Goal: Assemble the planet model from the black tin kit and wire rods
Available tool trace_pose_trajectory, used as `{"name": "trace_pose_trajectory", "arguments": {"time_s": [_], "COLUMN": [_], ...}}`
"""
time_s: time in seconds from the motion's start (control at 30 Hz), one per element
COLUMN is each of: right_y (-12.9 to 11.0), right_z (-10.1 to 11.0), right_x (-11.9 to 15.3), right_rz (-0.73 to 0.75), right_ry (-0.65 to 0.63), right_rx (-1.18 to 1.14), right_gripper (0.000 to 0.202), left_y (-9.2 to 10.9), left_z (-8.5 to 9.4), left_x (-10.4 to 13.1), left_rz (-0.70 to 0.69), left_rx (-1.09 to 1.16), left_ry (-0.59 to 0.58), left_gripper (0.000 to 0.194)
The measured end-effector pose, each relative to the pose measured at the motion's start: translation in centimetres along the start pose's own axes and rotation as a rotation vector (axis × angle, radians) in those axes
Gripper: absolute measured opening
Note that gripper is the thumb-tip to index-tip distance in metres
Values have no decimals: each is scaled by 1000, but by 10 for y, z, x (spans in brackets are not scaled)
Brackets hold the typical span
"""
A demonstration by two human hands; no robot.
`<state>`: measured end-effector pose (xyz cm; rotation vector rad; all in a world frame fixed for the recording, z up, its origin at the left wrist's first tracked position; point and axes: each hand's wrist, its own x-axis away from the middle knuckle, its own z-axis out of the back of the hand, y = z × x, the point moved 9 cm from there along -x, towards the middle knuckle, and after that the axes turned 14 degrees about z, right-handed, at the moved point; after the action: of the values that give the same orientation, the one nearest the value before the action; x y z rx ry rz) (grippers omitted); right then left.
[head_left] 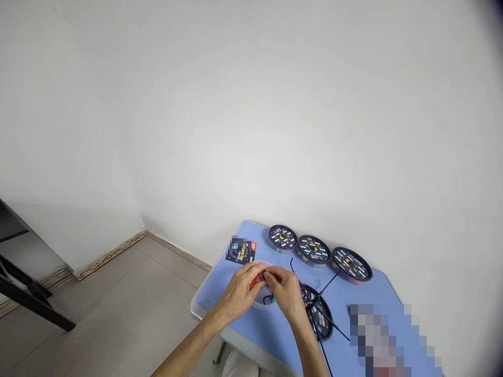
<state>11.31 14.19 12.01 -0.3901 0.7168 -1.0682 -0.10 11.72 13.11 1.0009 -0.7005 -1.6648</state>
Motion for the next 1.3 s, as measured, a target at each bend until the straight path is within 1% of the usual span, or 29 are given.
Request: {"name": "trace_pose_trajectory", "arguments": {"time_s": [0.1, 0.17, 0.2, 0.3, 0.37, 0.43, 0.5, 0.6, 0.7, 0.8, 0.93, 1.03, 1.13, 1.3], "right_y": [0, 1, 2, 3, 1, -2, -6, -8, -9, -8, -7, -9, -12, -18], "right_z": [-8, -8, -7, -2, -6, -17, -28, -38, -34, -20, 5, 16, 14, -1], "right_x": [-4, -4, -4, -2, -1, -2, -5, -8, -7, -2, 5, 9, 11, 18], "right_rz": [9, 5, 3, -15, -18, -5, 13, 22, 18, 1, -35, -37, -44, -97], "right_ry": [-13, -23, -26, -38, -79, -147, -208, -254, -245, -186, -61, 25, 57, 33], "right_rx": [-50, -22, 8, 157, 266, 348, 404, 458, 483, 463, 319, 90, -211, -641], "right_gripper": [39, 46, 45, 34, 29, 29, 30, 30, 30, 30, 29, 25, 20, 30], "left_y": [-1, -7, -12, -26, -34, -41, -49, -55, -57, -59, -59, -53, -42, -20], "left_z": [0, 3, 7, 20, 25, 25, 20, 14, 14, 16, 16, 20, 20, 17], "left_x": [3, 2, 2, 3, 5, 7, 9, 11, 13, 14, 16, 18, 19, 19], "left_rz": [-21, 0, 19, 85, 116, 147, 198, 262, 290, 324, 351, 331, 281, 210], "left_rx": [57, 63, 69, 120, 187, 283, 415, 606, 719, 770, 768, 720, 689, 589], "left_ry": [30, 74, 103, 208, 240, 217, 166, 102, 93, 106, 111, 163, 178, 163], "left_gripper": [36, 32, 31, 28, 27, 28, 30, 36, 36, 37, 41, 37, 30, 22]}}
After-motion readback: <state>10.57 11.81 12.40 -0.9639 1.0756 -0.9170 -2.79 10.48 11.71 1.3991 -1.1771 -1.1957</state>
